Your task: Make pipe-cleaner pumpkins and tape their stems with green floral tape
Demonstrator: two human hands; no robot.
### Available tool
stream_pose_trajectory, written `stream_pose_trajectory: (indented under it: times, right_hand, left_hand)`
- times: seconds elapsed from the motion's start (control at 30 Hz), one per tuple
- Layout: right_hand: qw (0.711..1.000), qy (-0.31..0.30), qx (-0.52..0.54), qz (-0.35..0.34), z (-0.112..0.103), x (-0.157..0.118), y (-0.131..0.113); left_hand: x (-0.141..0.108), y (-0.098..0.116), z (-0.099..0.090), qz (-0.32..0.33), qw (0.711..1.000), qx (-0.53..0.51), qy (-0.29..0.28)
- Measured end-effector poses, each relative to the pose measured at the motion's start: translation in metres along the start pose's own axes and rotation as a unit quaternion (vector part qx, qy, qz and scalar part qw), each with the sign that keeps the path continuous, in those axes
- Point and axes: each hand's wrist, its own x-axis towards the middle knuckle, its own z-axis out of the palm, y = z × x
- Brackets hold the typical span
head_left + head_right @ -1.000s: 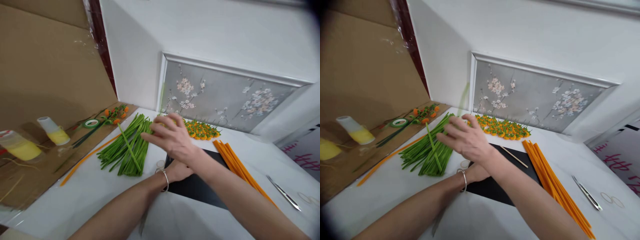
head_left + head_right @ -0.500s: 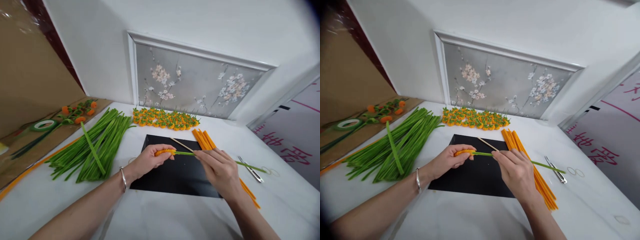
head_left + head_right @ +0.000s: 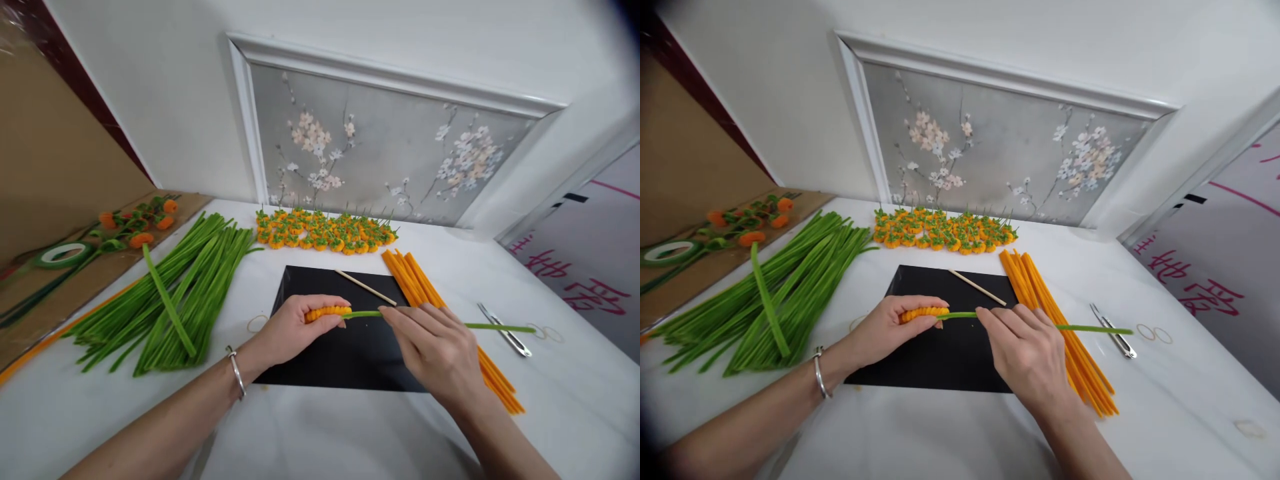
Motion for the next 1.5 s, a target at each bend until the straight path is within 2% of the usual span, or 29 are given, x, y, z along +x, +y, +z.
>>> stream_pose_trajectory:
  times: [0.37,0.57,1.03,1.17,1.3,1.5]
  right_hand:
    - [1.000,0.000,-0.003,0.012,-0.004,-0.003,0.004]
    - [1.000,-0.009,0.003,0.008,-0.003,-0.004,0.004]
    - [0.995,-0.025,0.094,-0.002,0.014,-0.003,-0.005]
    - [0.995,-0.035,0.093,0.021,0.013,-0.008,0.006]
    - [0.996,-0.036,0.080,0.031,0.010,-0.011,0.016]
    - [0.996,-0.036,0.077,0.021,0.010,-0.010,0.014]
  left_hand:
    - [0.000,0.000,0.000,-0.031,0.998,-0.032,0.033]
    - [-0.001,0.000,0.000,-0.042,0.998,-0.036,0.028]
    - [-0.003,-0.002,0.010,-0.017,0.998,0.017,-0.052]
    - [-0.002,-0.005,0.006,0.004,0.999,0.017,-0.032]
    - [0.001,-0.010,0.003,-0.017,1.000,0.024,0.000]
    - [0.001,-0.014,0.006,0.000,0.997,0.064,0.039]
